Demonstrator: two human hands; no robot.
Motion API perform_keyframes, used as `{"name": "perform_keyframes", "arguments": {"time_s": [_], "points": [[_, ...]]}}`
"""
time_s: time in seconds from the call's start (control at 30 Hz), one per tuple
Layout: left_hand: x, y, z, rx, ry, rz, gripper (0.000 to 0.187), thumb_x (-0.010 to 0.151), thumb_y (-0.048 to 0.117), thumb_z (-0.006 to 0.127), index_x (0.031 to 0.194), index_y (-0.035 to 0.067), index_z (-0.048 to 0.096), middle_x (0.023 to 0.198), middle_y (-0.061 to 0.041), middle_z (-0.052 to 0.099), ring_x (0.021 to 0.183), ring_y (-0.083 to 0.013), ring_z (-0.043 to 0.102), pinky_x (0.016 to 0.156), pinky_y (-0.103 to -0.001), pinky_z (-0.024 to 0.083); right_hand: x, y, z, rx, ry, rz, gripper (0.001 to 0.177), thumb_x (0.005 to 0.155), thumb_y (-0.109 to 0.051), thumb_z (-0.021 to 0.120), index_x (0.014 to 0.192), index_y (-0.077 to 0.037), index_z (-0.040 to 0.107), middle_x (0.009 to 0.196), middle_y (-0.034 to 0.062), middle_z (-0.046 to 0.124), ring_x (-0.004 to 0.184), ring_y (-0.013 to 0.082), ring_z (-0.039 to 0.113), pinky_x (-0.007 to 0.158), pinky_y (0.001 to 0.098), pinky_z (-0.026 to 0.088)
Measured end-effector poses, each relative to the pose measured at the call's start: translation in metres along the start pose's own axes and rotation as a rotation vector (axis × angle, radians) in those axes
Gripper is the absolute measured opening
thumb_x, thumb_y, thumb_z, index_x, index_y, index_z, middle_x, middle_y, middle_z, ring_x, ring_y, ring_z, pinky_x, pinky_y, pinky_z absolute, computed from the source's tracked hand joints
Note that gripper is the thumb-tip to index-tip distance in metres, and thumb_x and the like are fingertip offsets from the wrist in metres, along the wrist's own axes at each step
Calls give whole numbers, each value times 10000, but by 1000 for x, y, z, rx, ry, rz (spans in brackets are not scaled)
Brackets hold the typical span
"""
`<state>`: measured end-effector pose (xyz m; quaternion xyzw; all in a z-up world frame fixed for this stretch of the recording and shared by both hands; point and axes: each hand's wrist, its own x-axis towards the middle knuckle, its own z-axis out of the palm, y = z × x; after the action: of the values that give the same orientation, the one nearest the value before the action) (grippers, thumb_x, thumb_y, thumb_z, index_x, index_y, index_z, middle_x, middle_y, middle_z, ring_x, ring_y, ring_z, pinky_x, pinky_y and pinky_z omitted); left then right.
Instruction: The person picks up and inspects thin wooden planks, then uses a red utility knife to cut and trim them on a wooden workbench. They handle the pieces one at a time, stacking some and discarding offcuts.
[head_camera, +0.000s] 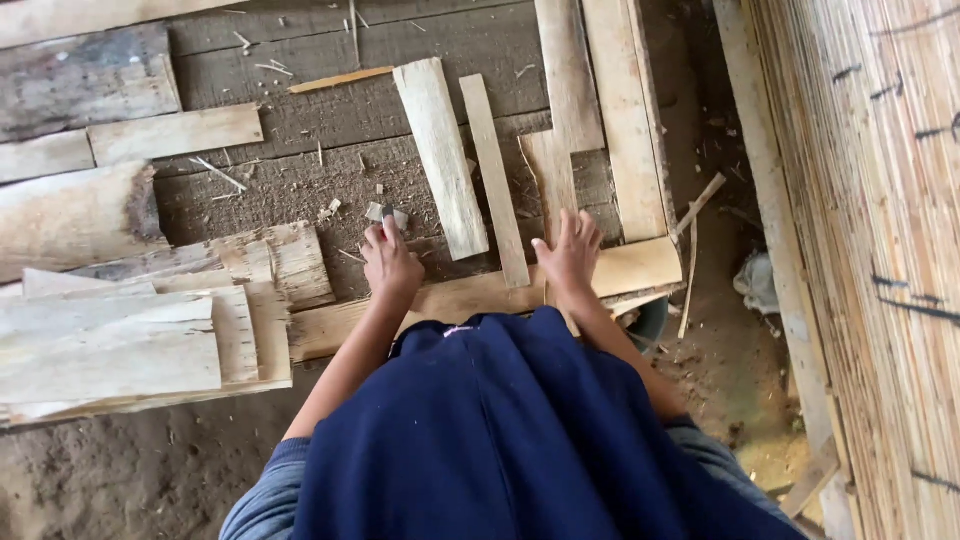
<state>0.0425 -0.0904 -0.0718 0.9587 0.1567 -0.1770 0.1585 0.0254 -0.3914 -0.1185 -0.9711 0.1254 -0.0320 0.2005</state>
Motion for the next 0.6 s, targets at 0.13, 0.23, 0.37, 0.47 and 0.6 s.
{"name": "perform_keyframes", "arguments": {"time_s": [0.13, 0.23, 0.37, 0.47, 0.6], "points": [[-7, 9, -23, -164, -8, -21, 832, 841, -22, 698, 1543, 102, 269, 1338, -230, 431, 1174, -486, 580, 899, -602, 590, 10, 3, 5, 92, 211, -172, 799, 578, -172, 818, 1329, -88, 560, 1186, 159, 491, 1121, 413, 525, 934, 527, 450], [-10, 7, -40, -264, 33, -28, 860, 837, -19, 691, 1556, 56, 224, 1304, -277, 452, 1156, -518, 586, 926, -615, 566, 13, -13, 10, 154, 313, -274, 807, 549, -190, 790, 1325, -136, 576, 1220, 109, 502, 1171, 336, 515, 977, 499, 412], [9, -5, -26, -600, 100, -28, 848, 798, -21, 615, 1554, 49, 239, 1233, -284, 444, 1098, -553, 594, 936, -623, 519, 2, -36, 13, 96, 138, -235, 666, 671, -255, 825, 1300, -158, 628, 1330, 138, 471, 1203, 406, 494, 900, 603, 457], [16, 3, -12, -1004, 123, 71, 564, 828, 41, 691, 1325, 31, 424, 1010, -192, 491, 916, -393, 578, 798, -484, 481, -7, -70, 0, 216, 61, -285, 485, 826, -312, 803, 1258, -142, 664, 1292, 136, 544, 1211, 393, 551, 899, 566, 505], [31, 25, 46, -1455, -136, 113, 318, 959, 16, 638, 1205, 40, 438, 938, -104, 478, 820, -257, 605, 695, -358, 547, -30, -140, -24, 1040, -598, -77, 815, 865, -205, 866, 1534, -169, 402, 1188, 182, 656, 1049, 301, 719, 941, 410, 585]]}}
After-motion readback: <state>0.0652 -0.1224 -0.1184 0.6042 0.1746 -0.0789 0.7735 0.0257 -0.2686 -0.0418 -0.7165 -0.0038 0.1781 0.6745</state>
